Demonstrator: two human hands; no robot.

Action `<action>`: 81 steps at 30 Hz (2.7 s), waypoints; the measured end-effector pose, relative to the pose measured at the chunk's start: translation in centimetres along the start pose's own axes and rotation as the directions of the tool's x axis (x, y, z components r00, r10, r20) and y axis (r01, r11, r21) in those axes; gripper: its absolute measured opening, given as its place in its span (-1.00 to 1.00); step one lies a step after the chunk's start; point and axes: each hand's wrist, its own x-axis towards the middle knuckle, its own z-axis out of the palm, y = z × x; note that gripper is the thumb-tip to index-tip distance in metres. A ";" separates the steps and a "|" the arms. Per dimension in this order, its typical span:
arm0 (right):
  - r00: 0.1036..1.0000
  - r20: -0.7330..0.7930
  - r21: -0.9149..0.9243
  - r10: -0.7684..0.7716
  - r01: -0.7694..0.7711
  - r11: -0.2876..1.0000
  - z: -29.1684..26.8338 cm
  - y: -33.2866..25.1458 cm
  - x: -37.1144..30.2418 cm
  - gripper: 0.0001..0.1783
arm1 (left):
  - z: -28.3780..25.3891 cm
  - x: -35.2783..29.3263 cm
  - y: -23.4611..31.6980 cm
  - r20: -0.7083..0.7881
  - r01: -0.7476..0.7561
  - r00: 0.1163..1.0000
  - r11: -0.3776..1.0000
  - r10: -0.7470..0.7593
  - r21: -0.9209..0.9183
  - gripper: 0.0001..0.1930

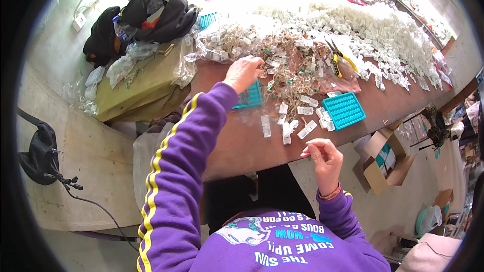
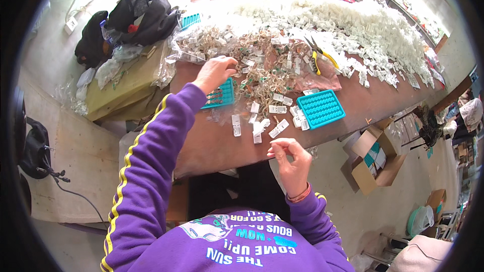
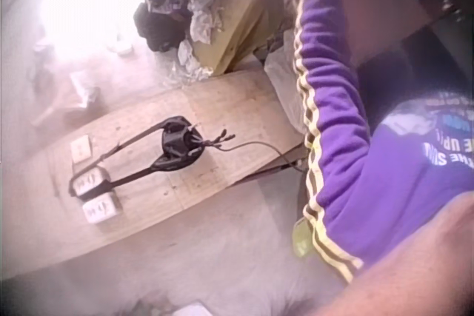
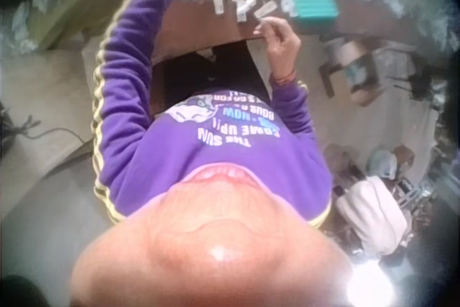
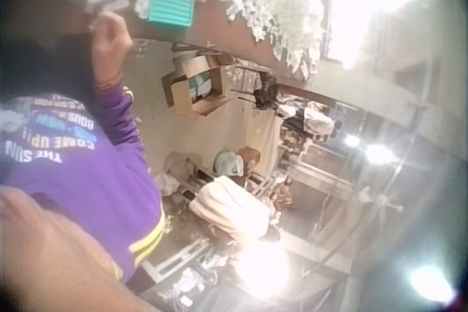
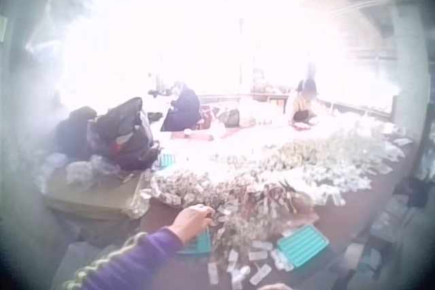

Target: The person repeatedly picks small white plastic housings and metallic components from a cluttered workbench, inserts the metal parts into the housings, and places the assembled units into a teal tray. The person handles items one at a time and continues the cycle throughout the clip.

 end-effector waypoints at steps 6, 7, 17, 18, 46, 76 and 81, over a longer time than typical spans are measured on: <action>0.998 0.048 -0.079 -0.049 0.053 0.995 -0.1 -0.1 -1.0 -0.94 | 5.6 4.1 -1.2 0.034 0.093 0.995 0.991 -0.096 0.093 -0.80; 0.997 0.050 -0.090 -0.050 0.054 0.994 -0.2 -0.1 -0.9 -0.93 | 5.7 4.3 -1.3 0.042 0.111 0.992 0.988 -0.116 0.107 -0.81; 0.982 0.119 -0.206 -0.145 0.167 0.964 0.2 -0.8 2.6 -0.95 | -1.5 -2.6 1.5 -0.288 0.041 0.948 0.949 -0.136 -0.313 -0.84; 0.983 0.098 -0.228 -0.158 0.177 0.957 0.6 -1.1 3.2 -0.94 | -2.2 -4.0 2.5 -0.296 0.041 0.940 0.920 -0.168 -0.390 -0.79; 0.942 0.335 0.111 -0.013 -0.025 0.994 5.9 -4.3 2.1 -0.91 | -3.8 -19.7 12.4 0.053 -0.001 0.929 -0.147 -0.367 -0.989 -0.78; 0.592 0.697 -0.256 -0.405 0.733 0.630 3.9 -7.5 3.1 -0.79 | -3.5 -20.7 13.5 0.285 0.170 0.924 -0.392 -0.256 -0.904 -0.76; 0.562 0.754 -0.212 -0.341 0.699 0.683 3.5 -7.6 3.6 -0.78 | -3.6 -20.9 13.4 0.280 0.191 0.936 -0.361 -0.212 -0.913 -0.76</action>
